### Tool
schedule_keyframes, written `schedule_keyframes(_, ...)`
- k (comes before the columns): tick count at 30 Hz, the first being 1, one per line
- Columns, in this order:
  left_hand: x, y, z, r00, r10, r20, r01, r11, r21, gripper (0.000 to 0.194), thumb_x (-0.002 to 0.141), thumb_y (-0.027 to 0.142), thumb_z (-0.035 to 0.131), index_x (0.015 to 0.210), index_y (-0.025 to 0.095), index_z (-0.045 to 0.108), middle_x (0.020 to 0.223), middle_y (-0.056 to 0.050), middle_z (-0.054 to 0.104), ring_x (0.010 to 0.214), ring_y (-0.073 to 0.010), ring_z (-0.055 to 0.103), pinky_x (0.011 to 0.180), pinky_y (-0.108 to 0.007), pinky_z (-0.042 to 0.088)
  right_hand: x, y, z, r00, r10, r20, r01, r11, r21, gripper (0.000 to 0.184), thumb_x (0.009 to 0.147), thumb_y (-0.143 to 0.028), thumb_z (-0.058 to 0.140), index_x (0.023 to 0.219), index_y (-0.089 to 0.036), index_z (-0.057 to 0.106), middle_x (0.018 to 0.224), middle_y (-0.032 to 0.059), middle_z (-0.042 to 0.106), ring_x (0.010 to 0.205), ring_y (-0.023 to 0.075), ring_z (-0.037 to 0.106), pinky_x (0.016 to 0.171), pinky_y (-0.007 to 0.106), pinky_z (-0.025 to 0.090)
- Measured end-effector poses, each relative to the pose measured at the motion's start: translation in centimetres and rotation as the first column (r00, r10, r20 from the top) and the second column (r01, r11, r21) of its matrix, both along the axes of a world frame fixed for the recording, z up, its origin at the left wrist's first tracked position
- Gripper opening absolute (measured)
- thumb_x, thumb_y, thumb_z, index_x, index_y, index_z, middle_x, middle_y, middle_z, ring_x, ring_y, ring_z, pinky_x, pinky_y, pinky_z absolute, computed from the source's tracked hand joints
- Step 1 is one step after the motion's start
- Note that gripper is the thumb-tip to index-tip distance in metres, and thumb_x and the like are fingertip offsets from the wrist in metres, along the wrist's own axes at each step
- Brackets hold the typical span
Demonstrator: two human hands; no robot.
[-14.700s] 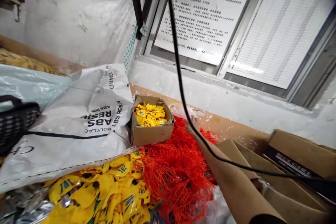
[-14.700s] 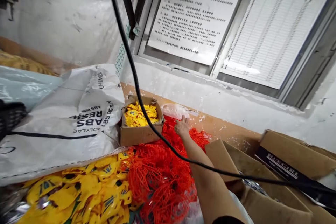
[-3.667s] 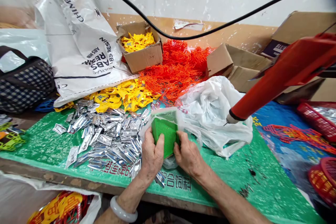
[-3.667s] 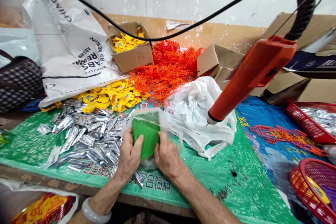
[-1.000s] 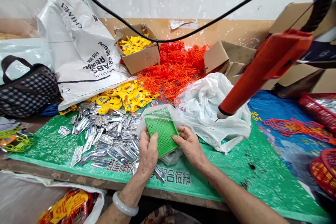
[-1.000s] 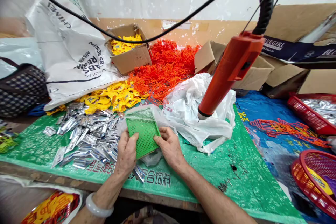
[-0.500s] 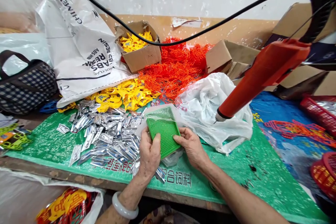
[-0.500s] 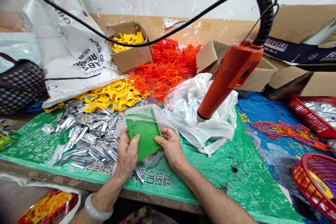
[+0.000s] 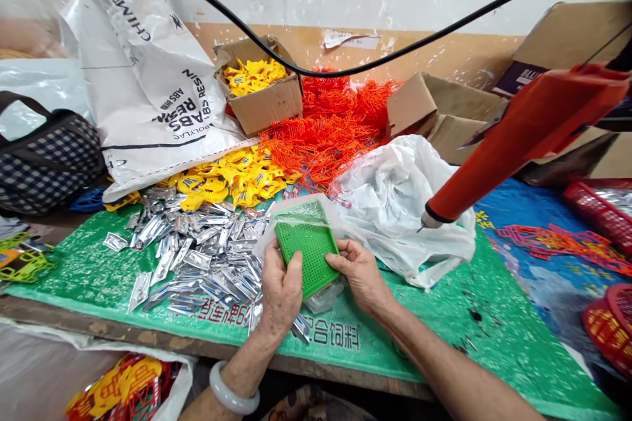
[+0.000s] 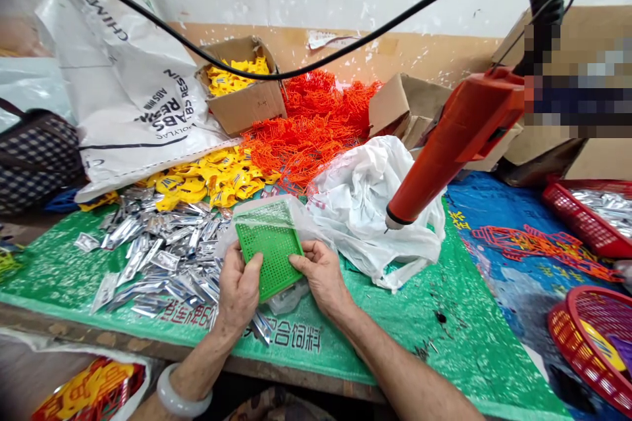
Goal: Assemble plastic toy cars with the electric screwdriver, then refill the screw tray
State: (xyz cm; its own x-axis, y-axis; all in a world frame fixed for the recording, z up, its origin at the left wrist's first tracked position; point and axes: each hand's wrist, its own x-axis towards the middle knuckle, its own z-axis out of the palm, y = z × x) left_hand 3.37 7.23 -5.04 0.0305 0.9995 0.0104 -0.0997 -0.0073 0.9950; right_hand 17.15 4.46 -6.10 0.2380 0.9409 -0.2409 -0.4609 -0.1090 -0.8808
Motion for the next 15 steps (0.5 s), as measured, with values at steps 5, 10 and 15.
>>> schedule_keyframes(5, 0.00, -0.04, -0.01, 1.000, 0.001, -0.008, -0.001, 1.000, 0.005, 0.037, 0.082, 0.038, 0.061, 0.111, 0.018, 0.051, 0.103, -0.008, 0.067, 0.087, -0.0226, 0.065, 0.077, -0.034, 0.054, 0.22, -0.02, 0.01, 1.000, 0.000, 0.012, 0.000, 1.000, -0.001, 0.032, 0.057, -0.036, 0.085, 0.078, -0.019, 0.068, 0.066, -0.0003, 0.071, 0.061, 0.0167, 0.065, 0.062, 0.031, 0.053)
schedule_keyframes(10, 0.06, 0.09, 0.00, 0.999, -0.014, 0.040, 0.015, 0.999, -0.036, 0.038, 0.082, 0.039, 0.062, 0.113, 0.019, 0.051, 0.102, -0.007, 0.068, 0.085, -0.0226, 0.067, 0.074, -0.034, 0.054, 0.23, -0.01, 0.05, 1.000, -0.001, 0.018, 0.001, 1.000, 0.001, 0.031, 0.056, -0.035, 0.085, 0.078, -0.019, 0.068, 0.066, -0.0002, 0.072, 0.060, 0.0165, 0.065, 0.062, 0.031, 0.052)
schedule_keyframes(15, 0.01, 0.24, -0.31, 0.998, -0.026, 0.052, 0.028, 0.999, -0.042, 0.037, 0.084, 0.038, 0.061, 0.114, 0.019, 0.051, 0.104, -0.007, 0.067, 0.088, -0.0224, 0.066, 0.076, -0.033, 0.053, 0.11, 0.00, 0.01, 1.000, -0.006, 0.021, 0.006, 1.000, 0.006, 0.032, 0.056, -0.035, 0.085, 0.078, -0.019, 0.068, 0.068, 0.0001, 0.073, 0.062, 0.0168, 0.065, 0.063, 0.031, 0.052)
